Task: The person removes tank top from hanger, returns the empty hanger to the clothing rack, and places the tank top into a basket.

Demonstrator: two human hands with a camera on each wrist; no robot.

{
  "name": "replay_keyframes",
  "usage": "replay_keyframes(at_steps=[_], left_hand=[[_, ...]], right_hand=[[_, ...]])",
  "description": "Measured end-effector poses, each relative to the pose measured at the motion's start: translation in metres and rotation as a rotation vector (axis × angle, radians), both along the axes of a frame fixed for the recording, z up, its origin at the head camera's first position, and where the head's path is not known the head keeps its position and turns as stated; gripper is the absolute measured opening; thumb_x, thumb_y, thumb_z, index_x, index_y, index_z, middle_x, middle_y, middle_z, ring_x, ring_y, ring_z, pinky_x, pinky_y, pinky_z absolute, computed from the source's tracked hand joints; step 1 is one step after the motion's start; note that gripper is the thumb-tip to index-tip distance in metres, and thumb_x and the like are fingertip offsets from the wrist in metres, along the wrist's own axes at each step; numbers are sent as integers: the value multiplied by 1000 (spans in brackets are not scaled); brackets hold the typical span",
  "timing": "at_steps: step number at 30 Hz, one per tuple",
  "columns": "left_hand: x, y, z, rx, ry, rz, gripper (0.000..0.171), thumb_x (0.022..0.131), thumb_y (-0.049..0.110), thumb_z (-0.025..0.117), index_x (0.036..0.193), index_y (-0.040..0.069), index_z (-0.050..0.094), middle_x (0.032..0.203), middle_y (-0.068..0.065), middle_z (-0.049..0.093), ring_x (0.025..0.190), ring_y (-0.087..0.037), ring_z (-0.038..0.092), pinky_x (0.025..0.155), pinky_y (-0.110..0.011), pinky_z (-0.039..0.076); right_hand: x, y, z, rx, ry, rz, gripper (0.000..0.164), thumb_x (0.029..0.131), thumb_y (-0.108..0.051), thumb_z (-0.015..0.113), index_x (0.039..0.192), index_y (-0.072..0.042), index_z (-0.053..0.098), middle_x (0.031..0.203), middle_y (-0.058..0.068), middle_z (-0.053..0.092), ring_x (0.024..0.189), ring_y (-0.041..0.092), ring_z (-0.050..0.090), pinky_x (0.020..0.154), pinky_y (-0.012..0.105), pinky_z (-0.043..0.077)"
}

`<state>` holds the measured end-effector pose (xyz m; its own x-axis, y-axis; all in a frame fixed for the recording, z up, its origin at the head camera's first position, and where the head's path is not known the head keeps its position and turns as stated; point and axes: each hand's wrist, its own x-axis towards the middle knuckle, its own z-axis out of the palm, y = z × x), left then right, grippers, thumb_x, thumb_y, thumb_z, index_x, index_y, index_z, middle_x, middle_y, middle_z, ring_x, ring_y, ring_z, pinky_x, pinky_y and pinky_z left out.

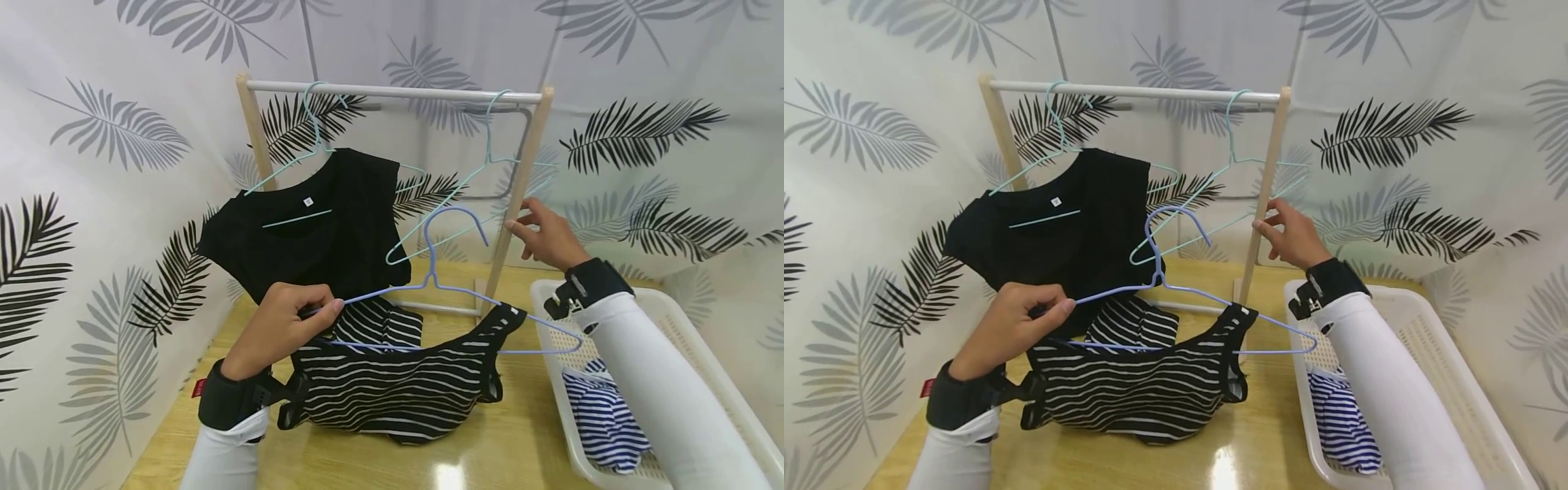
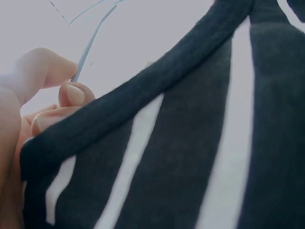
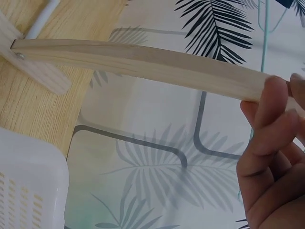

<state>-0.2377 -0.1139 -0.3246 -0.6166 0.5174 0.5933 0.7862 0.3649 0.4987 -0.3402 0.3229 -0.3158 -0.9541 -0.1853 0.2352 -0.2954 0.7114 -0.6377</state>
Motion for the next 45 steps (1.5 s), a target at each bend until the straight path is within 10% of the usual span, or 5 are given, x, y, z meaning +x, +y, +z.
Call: replay_keyframes(at_steps=[12, 20, 26, 36, 45], left_hand=[[-2, -4, -5, 2, -16, 11, 26, 92, 12, 62, 68, 23, 59, 56, 12, 35, 50, -5, 39, 47, -23, 29], [-3, -7, -8, -3, -27, 12, 27, 92, 12, 62, 69, 25, 59, 57, 12, 36, 50, -6, 40, 48, -24, 30], [-4, -7, -7, -14, -28, 12, 25, 92, 12, 62, 70, 24, 60, 58, 13, 37, 52, -5, 40, 49, -24, 31], [-6, -10, -5, -15, -29, 33, 24, 91, 11, 62, 70, 24, 61, 58, 13, 39, 53, -6, 41, 48, -25, 31], [-6, -7, -6, -14, -24, 30, 25, 92, 11, 62, 70, 24, 61, 58, 12, 39, 53, -6, 41, 49, -25, 32]], right_hand=[[24, 2, 11, 6, -190, -35, 90, 94, -49, 56, 154, -12, 1, 134, 30, 47, 89, 33, 68, 69, 42, 54], [79, -18, 23, -22, -109, 262, 43, 106, -29, 35, 141, -5, 40, 128, 18, 56, 109, 34, 58, 77, 38, 53], [117, -33, 26, -19, -105, 447, 38, 107, -18, 26, 132, -5, 52, 122, 6, 60, 106, 20, 60, 79, 34, 52], [142, -33, 28, 40, -173, 499, 35, 107, -14, 31, 135, -11, 51, 114, 1, 64, 100, 16, 62, 78, 33, 51], [144, -47, 19, 88, 114, 425, 29, 95, -14, 62, 123, -22, 61, 94, -12, 67, 74, 3, 61, 64, 24, 50]])
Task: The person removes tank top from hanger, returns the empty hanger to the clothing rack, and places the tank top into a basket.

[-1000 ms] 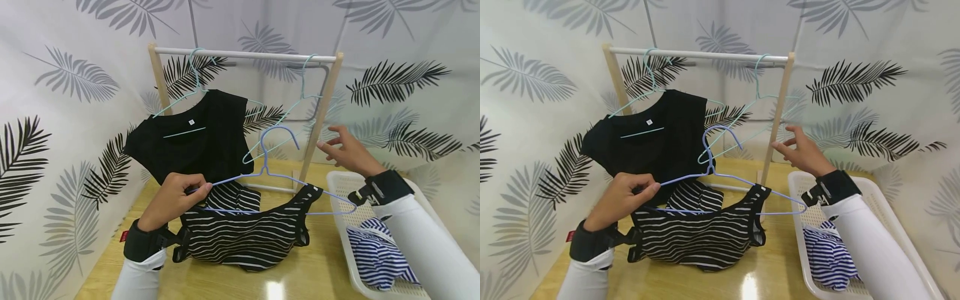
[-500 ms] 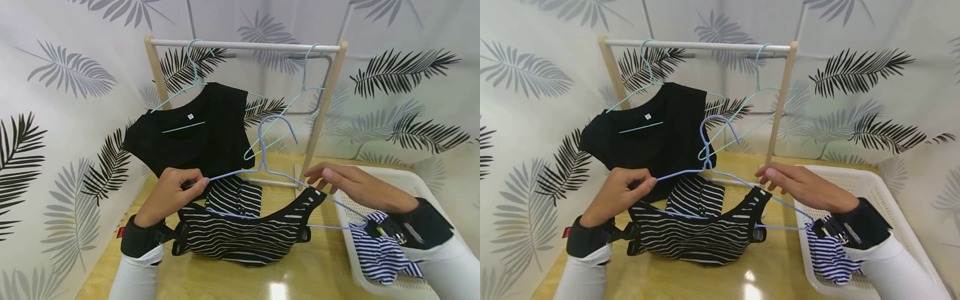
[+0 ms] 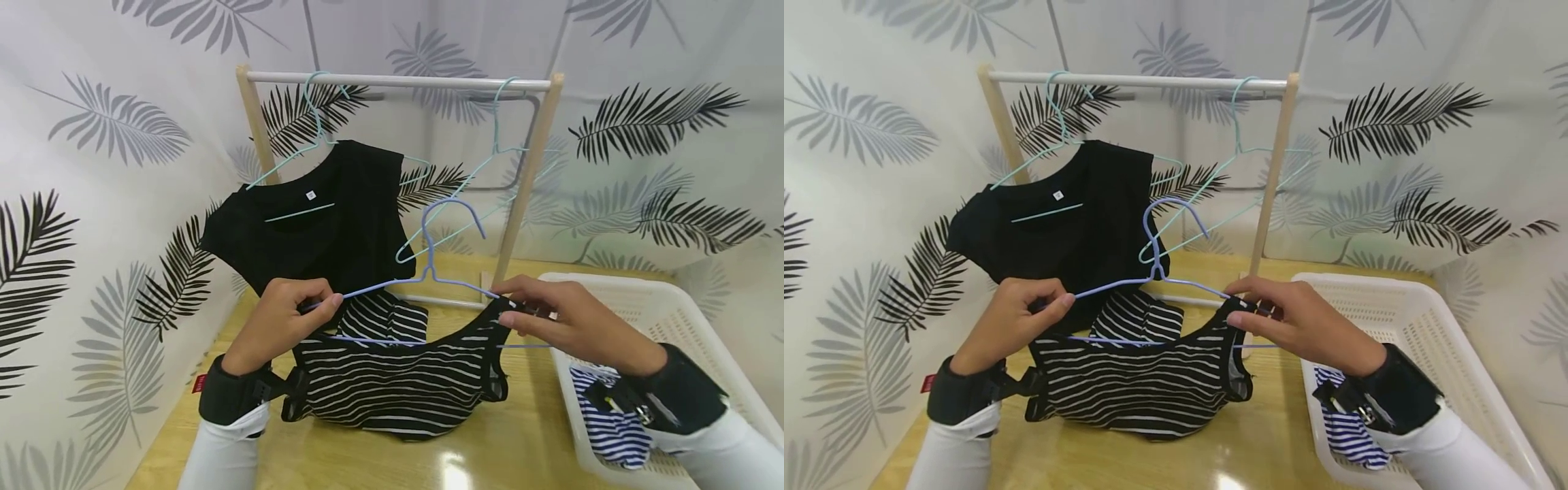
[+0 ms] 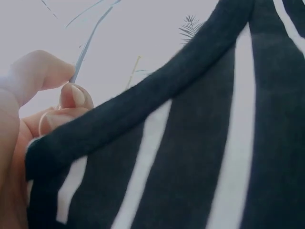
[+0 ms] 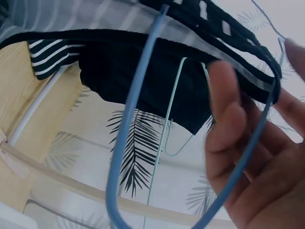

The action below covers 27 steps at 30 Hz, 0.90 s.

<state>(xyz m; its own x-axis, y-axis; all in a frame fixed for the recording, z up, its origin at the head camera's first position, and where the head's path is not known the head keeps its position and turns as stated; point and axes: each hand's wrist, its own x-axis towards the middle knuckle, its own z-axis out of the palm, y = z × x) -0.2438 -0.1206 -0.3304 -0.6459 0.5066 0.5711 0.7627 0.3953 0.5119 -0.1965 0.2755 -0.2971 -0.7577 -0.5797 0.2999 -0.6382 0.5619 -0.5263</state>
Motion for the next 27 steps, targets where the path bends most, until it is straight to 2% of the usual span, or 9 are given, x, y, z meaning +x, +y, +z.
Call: replay_keyframes(at_steps=[3, 6, 15, 20, 27], left_hand=[[0, 1, 0, 9, -1, 2, 25, 92, 11, 62, 70, 23, 61, 59, 11, 40, 54, -7, 41, 50, -25, 32], [1, 1, 1, 19, -4, -2, 25, 91, 11, 62, 70, 23, 60, 60, 11, 42, 56, -7, 42, 51, -25, 33], [1, -2, 0, 11, -2, 0, 25, 93, 12, 61, 70, 22, 59, 67, 11, 47, 62, -7, 45, 55, -26, 36], [2, -4, 0, 22, 11, 12, 23, 92, 11, 62, 72, 22, 62, 71, 11, 48, 65, -8, 45, 57, -28, 37], [2, -9, 0, 60, 49, 15, 24, 91, 6, 62, 71, 22, 61, 74, 10, 48, 66, -7, 43, 58, -26, 35]], right_hand=[[-1, -1, 0, 2, 145, -12, 22, 91, -9, 67, 107, -24, 66, 85, -15, 65, 69, 1, 57, 60, 20, 46], [0, 0, 2, -6, 208, -13, 24, 88, -6, 70, 98, -27, 67, 80, -16, 64, 68, 0, 57, 59, 18, 44], [2, 10, -1, 15, 248, -56, 25, 86, -7, 72, 98, -29, 68, 83, -18, 64, 72, -3, 59, 60, 16, 44], [5, 17, -2, 12, 264, -87, 23, 85, -7, 72, 100, -24, 71, 87, -16, 67, 76, -2, 61, 63, 15, 44], [9, 29, -2, 0, 310, -83, 33, 80, 0, 75, 101, -25, 72, 92, -19, 68, 79, -3, 60, 66, 14, 44]])
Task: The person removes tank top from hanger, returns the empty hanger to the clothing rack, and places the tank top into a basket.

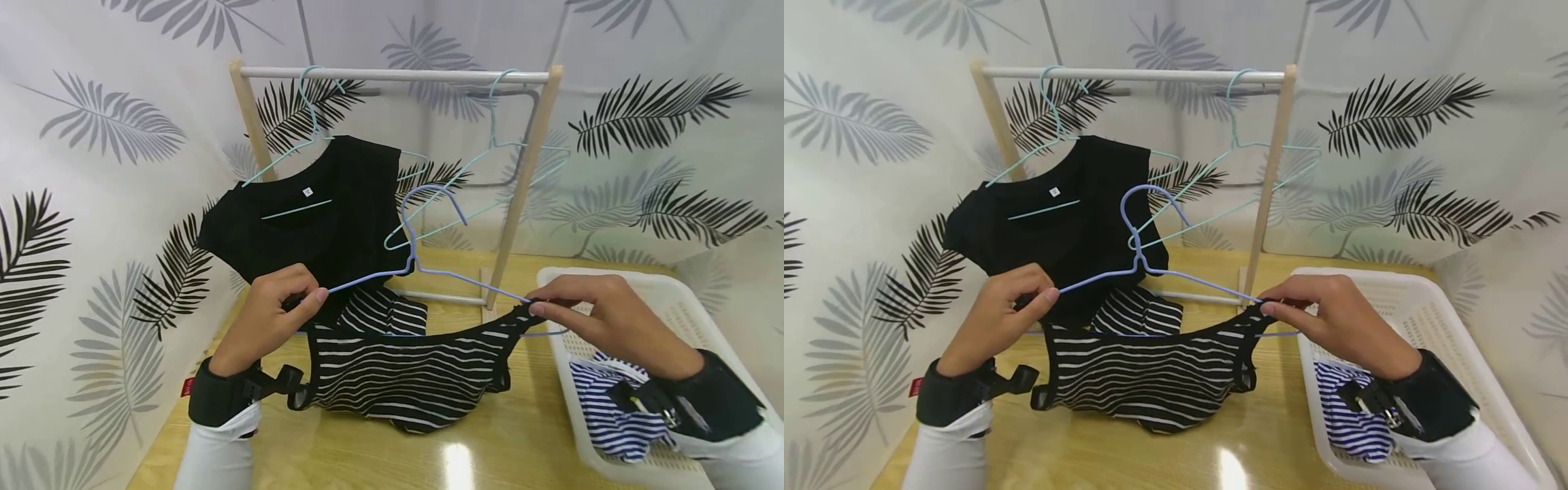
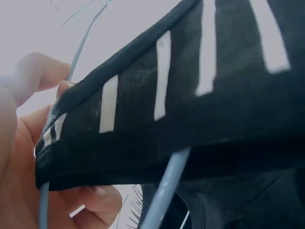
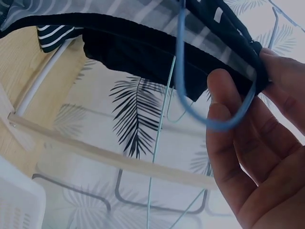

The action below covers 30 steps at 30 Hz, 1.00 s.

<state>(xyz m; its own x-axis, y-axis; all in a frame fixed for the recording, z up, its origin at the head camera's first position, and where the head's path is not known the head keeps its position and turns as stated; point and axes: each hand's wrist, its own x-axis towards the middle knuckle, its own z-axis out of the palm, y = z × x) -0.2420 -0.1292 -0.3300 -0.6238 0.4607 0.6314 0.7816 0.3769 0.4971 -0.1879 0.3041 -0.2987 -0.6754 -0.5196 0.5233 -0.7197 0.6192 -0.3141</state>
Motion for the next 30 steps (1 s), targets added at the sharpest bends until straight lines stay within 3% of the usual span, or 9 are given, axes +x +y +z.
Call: replay_keyframes(at_steps=[11, 20, 30], left_hand=[[2, -13, 2, 17, 23, 39, 26, 91, 6, 62, 69, 20, 57, 75, 10, 47, 66, -5, 42, 58, -27, 33], [0, -18, 1, 30, 61, 66, 30, 89, 4, 63, 66, 21, 54, 85, 7, 49, 69, -11, 42, 59, -28, 34], [0, -24, -1, 54, 70, 93, 28, 91, 7, 61, 68, 21, 57, 83, 8, 51, 67, -5, 42, 57, -24, 32]], right_hand=[[5, 14, -3, 21, 25, -83, 36, 77, 1, 77, 99, -27, 72, 93, -18, 67, 81, -3, 58, 70, 12, 43], [6, 22, -4, 24, 46, -137, 35, 76, 1, 78, 99, -26, 73, 90, -18, 68, 79, -4, 57, 67, 13, 42], [10, 28, -5, 40, 53, -190, 34, 74, 1, 79, 97, -24, 74, 88, -15, 68, 74, -4, 58, 61, 13, 42]])
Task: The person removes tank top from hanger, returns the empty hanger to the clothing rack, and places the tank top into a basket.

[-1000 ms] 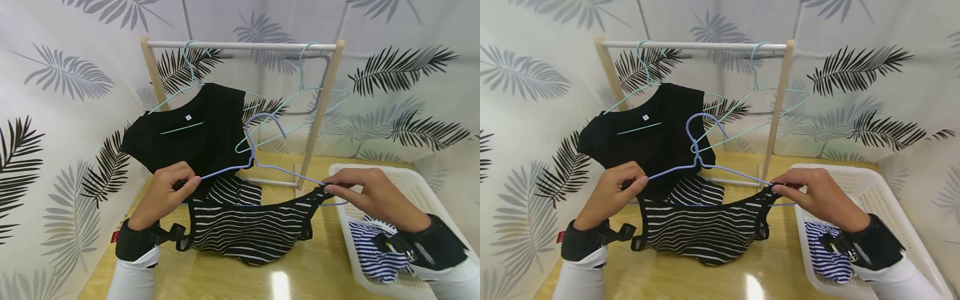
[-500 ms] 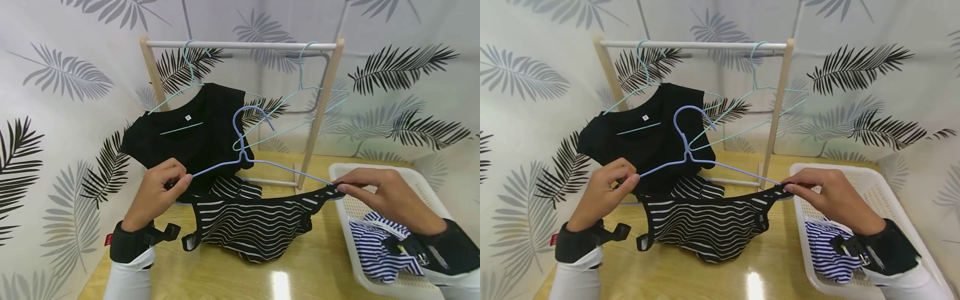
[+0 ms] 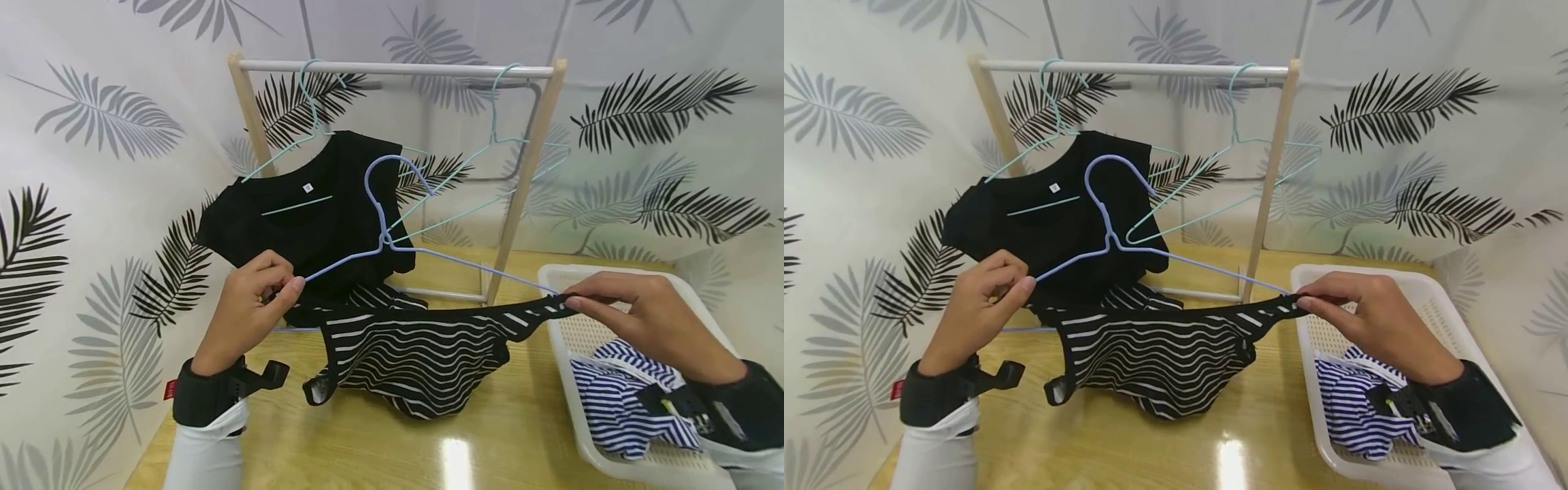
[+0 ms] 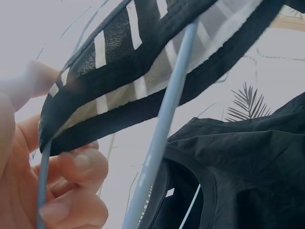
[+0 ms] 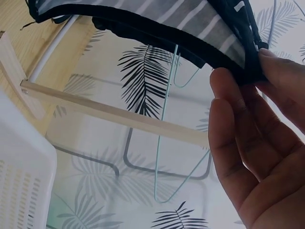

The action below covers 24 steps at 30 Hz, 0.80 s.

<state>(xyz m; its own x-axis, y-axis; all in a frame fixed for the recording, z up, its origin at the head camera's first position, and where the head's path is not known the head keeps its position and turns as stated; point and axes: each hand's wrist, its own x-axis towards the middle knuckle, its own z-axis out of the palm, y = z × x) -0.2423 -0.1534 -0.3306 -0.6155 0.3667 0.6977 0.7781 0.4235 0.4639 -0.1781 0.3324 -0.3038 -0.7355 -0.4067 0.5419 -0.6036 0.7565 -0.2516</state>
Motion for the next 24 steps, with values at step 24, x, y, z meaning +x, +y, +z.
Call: replay_keyframes(at_steps=[24], left_hand=[[-6, 29, -1, 46, -48, -30, 22, 88, 3, 64, 73, 18, 62, 82, 5, 52, 65, -10, 43, 56, -24, 34]], right_hand=[[-8, -26, -20, -5, -64, 51, 22, 76, -4, 79, 92, -20, 76, 79, -16, 53, 63, 0, 42, 55, 14, 33]])
